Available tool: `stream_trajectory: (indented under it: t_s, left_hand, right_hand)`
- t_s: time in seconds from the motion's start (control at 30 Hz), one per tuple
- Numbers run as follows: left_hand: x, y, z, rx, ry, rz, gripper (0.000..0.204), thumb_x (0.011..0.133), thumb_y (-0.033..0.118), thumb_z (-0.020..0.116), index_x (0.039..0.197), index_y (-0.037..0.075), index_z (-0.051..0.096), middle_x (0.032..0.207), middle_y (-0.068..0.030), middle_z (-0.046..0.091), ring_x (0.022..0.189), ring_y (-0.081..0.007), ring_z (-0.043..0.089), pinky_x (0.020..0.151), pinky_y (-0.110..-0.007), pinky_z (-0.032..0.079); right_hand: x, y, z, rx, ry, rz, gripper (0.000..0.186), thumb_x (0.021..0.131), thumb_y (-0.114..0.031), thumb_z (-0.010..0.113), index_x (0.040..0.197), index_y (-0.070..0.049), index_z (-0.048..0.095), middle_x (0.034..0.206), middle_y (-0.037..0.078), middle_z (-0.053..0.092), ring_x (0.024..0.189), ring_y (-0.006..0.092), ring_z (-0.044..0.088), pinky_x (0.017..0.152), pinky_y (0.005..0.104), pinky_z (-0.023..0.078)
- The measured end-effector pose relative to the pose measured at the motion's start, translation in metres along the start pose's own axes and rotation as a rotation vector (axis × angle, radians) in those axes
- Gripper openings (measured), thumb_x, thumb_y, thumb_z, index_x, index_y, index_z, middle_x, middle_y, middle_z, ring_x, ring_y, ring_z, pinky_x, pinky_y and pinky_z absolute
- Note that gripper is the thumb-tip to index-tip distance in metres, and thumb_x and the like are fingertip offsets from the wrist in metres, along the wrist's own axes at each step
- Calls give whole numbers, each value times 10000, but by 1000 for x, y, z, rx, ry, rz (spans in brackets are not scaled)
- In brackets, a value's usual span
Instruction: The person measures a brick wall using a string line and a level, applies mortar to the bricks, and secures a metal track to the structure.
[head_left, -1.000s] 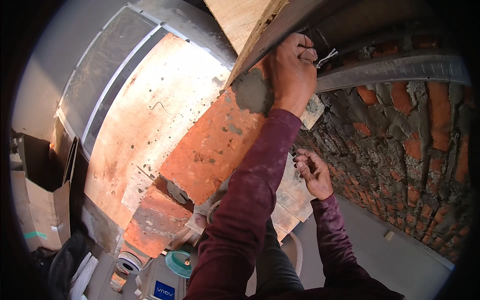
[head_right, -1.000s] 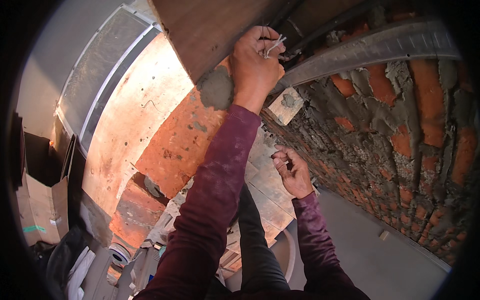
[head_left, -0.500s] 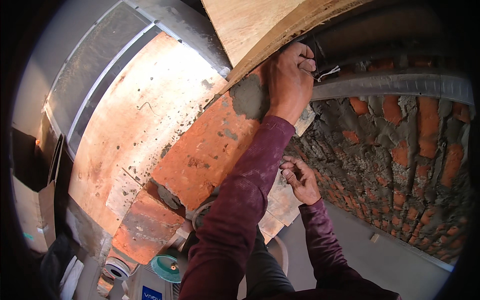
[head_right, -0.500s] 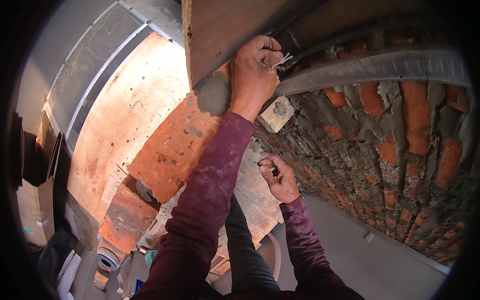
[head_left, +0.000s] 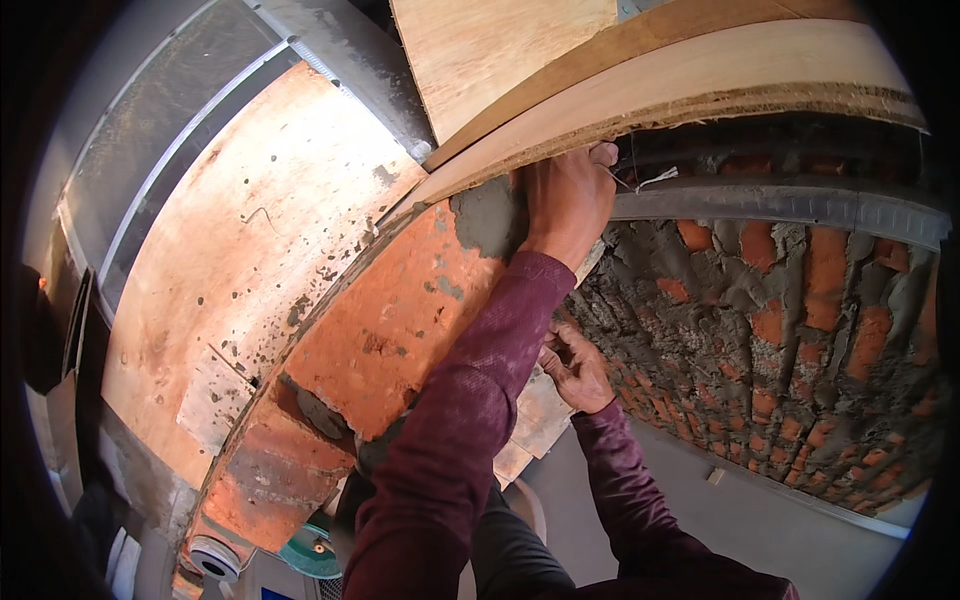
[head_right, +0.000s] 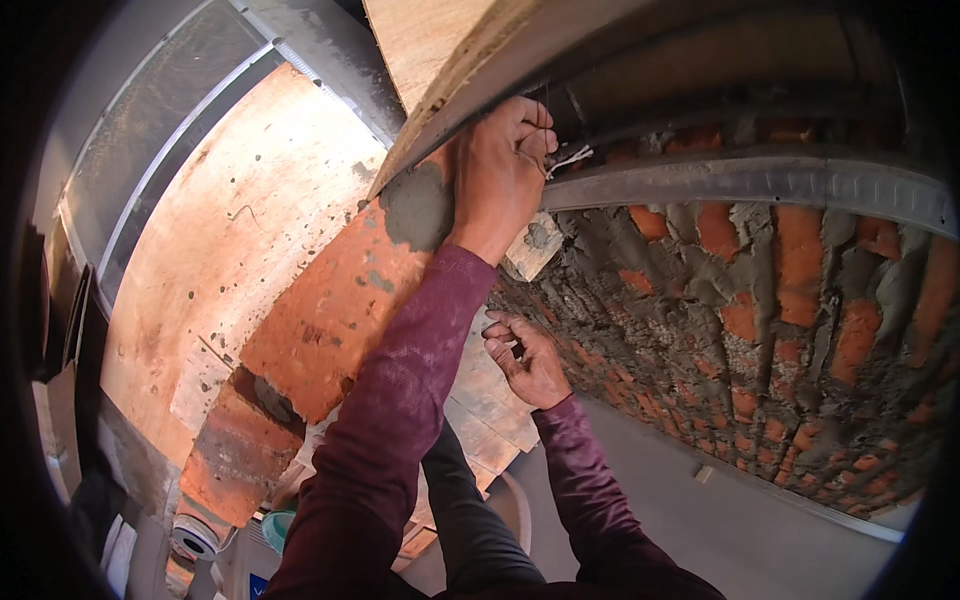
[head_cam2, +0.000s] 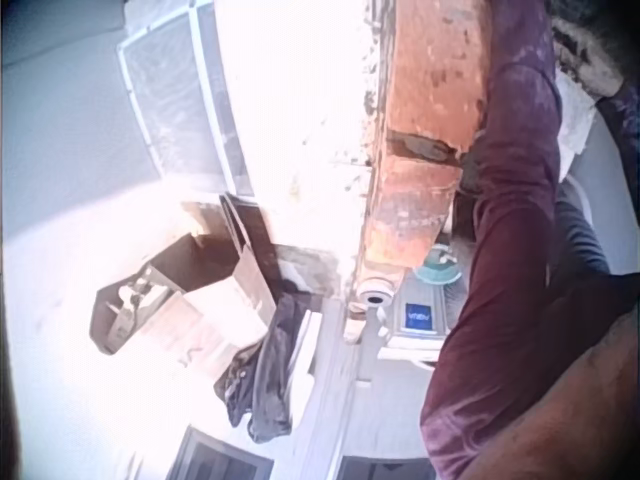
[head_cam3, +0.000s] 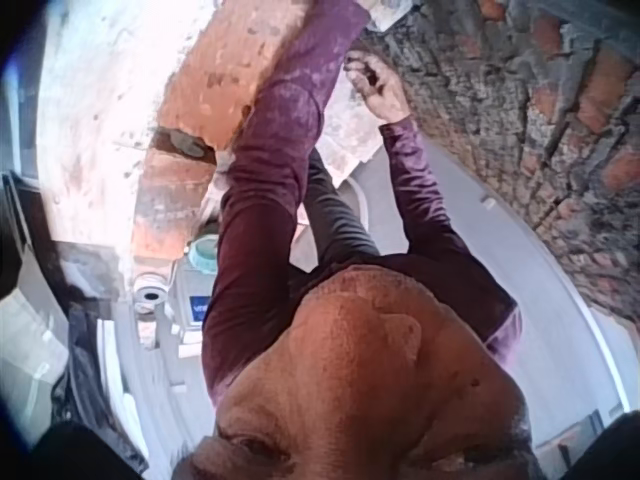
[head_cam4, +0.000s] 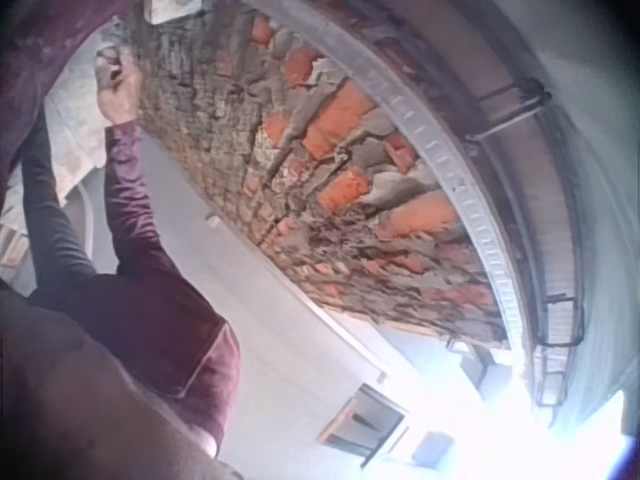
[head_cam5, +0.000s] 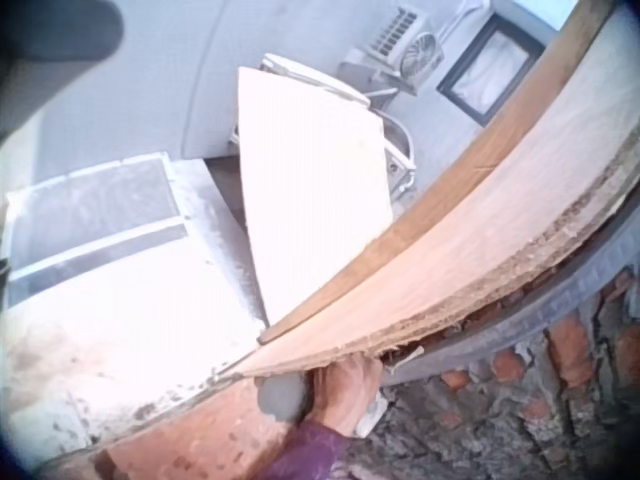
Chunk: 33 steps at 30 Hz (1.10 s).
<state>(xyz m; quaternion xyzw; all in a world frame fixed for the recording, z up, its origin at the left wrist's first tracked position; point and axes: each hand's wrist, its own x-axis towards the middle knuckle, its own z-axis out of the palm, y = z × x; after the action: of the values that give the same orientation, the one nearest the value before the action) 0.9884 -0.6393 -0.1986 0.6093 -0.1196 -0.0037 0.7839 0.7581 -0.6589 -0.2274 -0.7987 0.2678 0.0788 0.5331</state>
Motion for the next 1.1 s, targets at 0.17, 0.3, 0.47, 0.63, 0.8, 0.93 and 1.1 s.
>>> stream_trajectory:
  t_s: [0.17, 0.3, 0.47, 0.63, 0.8, 0.93, 1.1]
  left_hand:
    - [-1, -2, 2, -25, -26, -14, 60, 860, -60, 549, 839, -9, 572, 679, -58, 630, 618, -77, 579, 559, -231, 431]
    - [-1, -1, -1, -45, -53, 14, 51, 862, -48, 562, 834, -6, 571, 656, -45, 616, 589, -62, 551, 541, -232, 420]
    - [-1, 9, -9, -39, -128, -41, 33, 858, -24, 601, 838, -6, 582, 618, -35, 610, 557, -50, 524, 520, -221, 406]
    - [1, 8, -8, -64, -133, -30, 32, 865, 12, 633, 851, -8, 612, 628, -34, 617, 514, -47, 513, 475, -222, 391]
    - [1, 19, -9, 3, -162, -98, 81, 853, 72, 677, 876, -6, 678, 687, -38, 626, 534, -67, 556, 497, -226, 428]
    - [4, 17, -9, 41, -148, -14, 82, 846, 53, 675, 895, -13, 685, 741, -42, 658, 632, -70, 597, 591, -222, 469]
    - [-4, 20, -9, -3, -161, -119, 104, 843, 24, 663, 938, -19, 671, 800, -48, 677, 696, -82, 615, 629, -219, 481]
  right_hand:
    - [1, -4, 0, -46, -25, 3, 389, 920, -169, 642, 1264, -14, 549, 989, 77, 639, 879, 132, 598, 733, 265, 484]
    - [1, -14, 3, -76, -28, 11, 389, 921, -164, 639, 1268, -15, 545, 994, 85, 641, 887, 139, 605, 742, 267, 487]
    - [-1, -23, 6, -118, 14, -12, 386, 921, -156, 636, 1267, -11, 543, 989, 90, 640, 894, 155, 609, 754, 285, 491]
    - [-3, -17, 8, -92, 7, -34, 383, 922, -164, 634, 1264, -17, 544, 981, 103, 647, 891, 169, 615, 755, 309, 494]
    - [-6, -15, 1, -104, 3, 1, 374, 920, -178, 635, 1250, -22, 550, 962, 119, 656, 887, 180, 618, 746, 314, 491]
    - [-8, -8, -2, -101, 7, -61, 360, 919, -169, 631, 1239, -22, 555, 976, 132, 660, 889, 198, 620, 749, 319, 492]
    - [-8, -20, -6, -87, 5, -30, 341, 921, -163, 625, 1224, -19, 563, 976, 146, 660, 903, 213, 626, 777, 326, 495]
